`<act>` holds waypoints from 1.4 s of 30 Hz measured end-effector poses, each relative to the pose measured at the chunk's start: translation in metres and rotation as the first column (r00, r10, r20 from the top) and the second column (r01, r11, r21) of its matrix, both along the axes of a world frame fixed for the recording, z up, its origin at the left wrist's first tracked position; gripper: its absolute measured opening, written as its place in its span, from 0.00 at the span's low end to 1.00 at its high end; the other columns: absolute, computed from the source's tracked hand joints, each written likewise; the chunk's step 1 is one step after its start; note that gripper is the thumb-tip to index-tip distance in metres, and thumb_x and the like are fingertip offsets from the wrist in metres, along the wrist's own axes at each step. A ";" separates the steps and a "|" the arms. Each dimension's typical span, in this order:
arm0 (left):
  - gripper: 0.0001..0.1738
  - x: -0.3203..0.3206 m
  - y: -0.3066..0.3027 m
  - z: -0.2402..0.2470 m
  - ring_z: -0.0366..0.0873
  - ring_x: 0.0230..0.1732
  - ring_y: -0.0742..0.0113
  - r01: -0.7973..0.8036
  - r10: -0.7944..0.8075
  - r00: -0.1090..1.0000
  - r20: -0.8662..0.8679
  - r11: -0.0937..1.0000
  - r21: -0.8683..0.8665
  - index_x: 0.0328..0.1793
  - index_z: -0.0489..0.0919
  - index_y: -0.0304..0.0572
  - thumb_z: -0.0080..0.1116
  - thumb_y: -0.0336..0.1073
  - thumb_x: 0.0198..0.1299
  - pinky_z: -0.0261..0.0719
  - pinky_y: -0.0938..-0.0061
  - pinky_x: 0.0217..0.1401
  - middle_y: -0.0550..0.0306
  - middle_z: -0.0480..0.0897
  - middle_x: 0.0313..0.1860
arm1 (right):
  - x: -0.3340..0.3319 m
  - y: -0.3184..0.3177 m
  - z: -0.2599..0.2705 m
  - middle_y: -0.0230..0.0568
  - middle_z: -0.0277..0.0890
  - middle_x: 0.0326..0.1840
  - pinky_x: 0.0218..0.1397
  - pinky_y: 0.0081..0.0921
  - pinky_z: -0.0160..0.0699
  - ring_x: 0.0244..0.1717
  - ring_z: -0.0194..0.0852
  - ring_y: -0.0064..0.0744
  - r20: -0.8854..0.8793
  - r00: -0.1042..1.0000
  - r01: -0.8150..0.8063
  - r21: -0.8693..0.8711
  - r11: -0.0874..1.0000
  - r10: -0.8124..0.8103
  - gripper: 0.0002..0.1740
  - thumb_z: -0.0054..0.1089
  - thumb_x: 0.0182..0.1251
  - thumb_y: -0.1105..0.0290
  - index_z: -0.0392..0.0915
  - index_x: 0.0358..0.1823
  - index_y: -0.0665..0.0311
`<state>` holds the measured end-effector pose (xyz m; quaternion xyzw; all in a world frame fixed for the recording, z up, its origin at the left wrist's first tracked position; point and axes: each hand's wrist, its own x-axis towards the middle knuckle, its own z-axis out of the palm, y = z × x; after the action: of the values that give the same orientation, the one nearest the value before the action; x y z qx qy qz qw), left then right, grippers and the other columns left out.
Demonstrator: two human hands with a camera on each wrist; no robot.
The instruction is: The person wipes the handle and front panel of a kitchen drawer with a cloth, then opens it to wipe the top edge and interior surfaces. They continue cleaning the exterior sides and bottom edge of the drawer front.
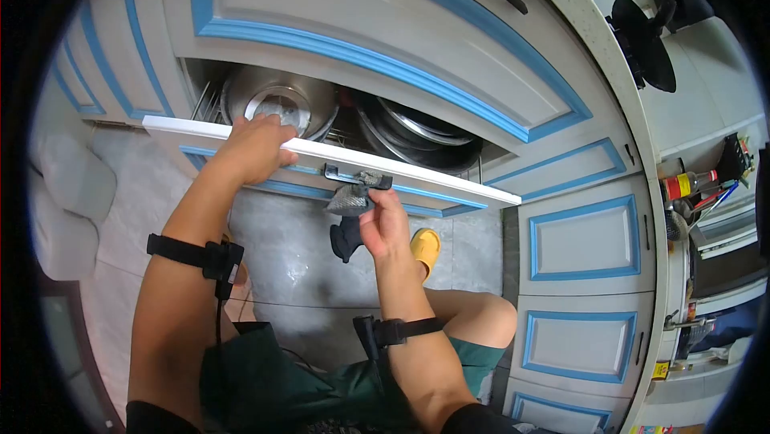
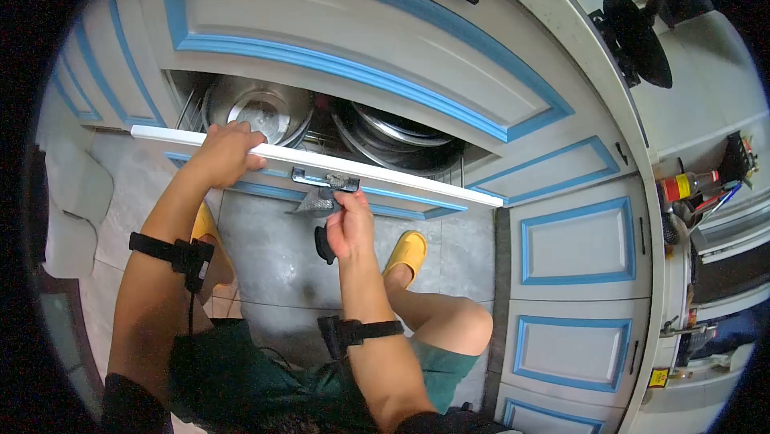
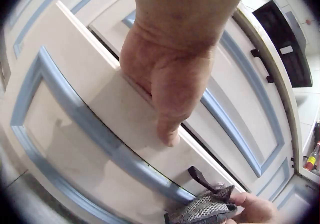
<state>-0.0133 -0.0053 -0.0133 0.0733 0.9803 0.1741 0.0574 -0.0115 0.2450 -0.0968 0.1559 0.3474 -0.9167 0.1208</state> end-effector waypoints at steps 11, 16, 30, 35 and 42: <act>0.16 -0.001 0.003 0.004 0.72 0.55 0.50 -0.012 0.012 1.000 0.024 0.999 0.033 0.51 0.81 0.47 0.61 0.43 0.59 0.64 0.56 0.58 0.49 0.78 0.46 | -0.003 0.017 0.065 0.42 0.75 0.49 0.53 0.23 0.74 0.47 0.74 0.29 -0.234 0.934 0.353 0.481 0.803 -0.270 0.22 0.58 0.62 0.81 0.68 0.58 0.71; 0.18 -0.002 0.002 0.010 0.72 0.55 0.49 0.002 -0.003 0.999 0.039 1.000 0.011 0.52 0.81 0.45 0.62 0.43 0.58 0.64 0.55 0.59 0.48 0.78 0.46 | 0.004 0.028 0.045 0.37 0.76 0.46 0.53 0.18 0.71 0.46 0.73 0.23 -0.350 0.831 0.556 0.501 0.663 -0.432 0.19 0.60 0.64 0.78 0.71 0.56 0.70; 0.19 -0.003 0.000 0.009 0.73 0.53 0.48 0.058 -0.059 0.998 0.031 0.998 0.015 0.52 0.81 0.45 0.62 0.43 0.57 0.68 0.56 0.57 0.48 0.78 0.44 | 0.004 0.030 0.007 0.33 0.78 0.33 0.38 0.19 0.74 0.33 0.75 0.22 -0.339 0.912 0.409 0.782 0.471 -0.229 0.10 0.66 0.61 0.73 0.79 0.43 0.67; 0.18 -0.003 -0.002 0.005 0.73 0.52 0.48 0.083 -0.083 0.997 -0.004 0.996 0.032 0.52 0.81 0.45 0.62 0.43 0.58 0.69 0.55 0.56 0.47 0.78 0.44 | -0.002 0.032 0.036 0.42 0.77 0.32 0.36 0.34 0.76 0.31 0.76 0.42 -0.582 0.651 0.689 0.723 -0.056 0.488 0.11 0.67 0.54 0.74 0.80 0.40 0.58; 0.17 -0.002 -0.004 0.001 0.73 0.52 0.47 0.087 -0.085 0.996 -0.031 0.995 0.047 0.51 0.81 0.44 0.60 0.43 0.58 0.69 0.55 0.55 0.47 0.78 0.43 | -0.025 0.012 0.077 0.38 0.75 0.31 0.34 0.36 0.75 0.35 0.77 0.43 -0.215 0.455 0.730 0.647 -0.223 0.864 0.10 0.68 0.51 0.73 0.74 0.31 0.58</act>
<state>-0.0154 -0.0096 -0.0120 0.1194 0.9725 0.1940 0.0488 -0.0361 0.2573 -0.0196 -0.3546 0.9113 -0.1230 -0.1695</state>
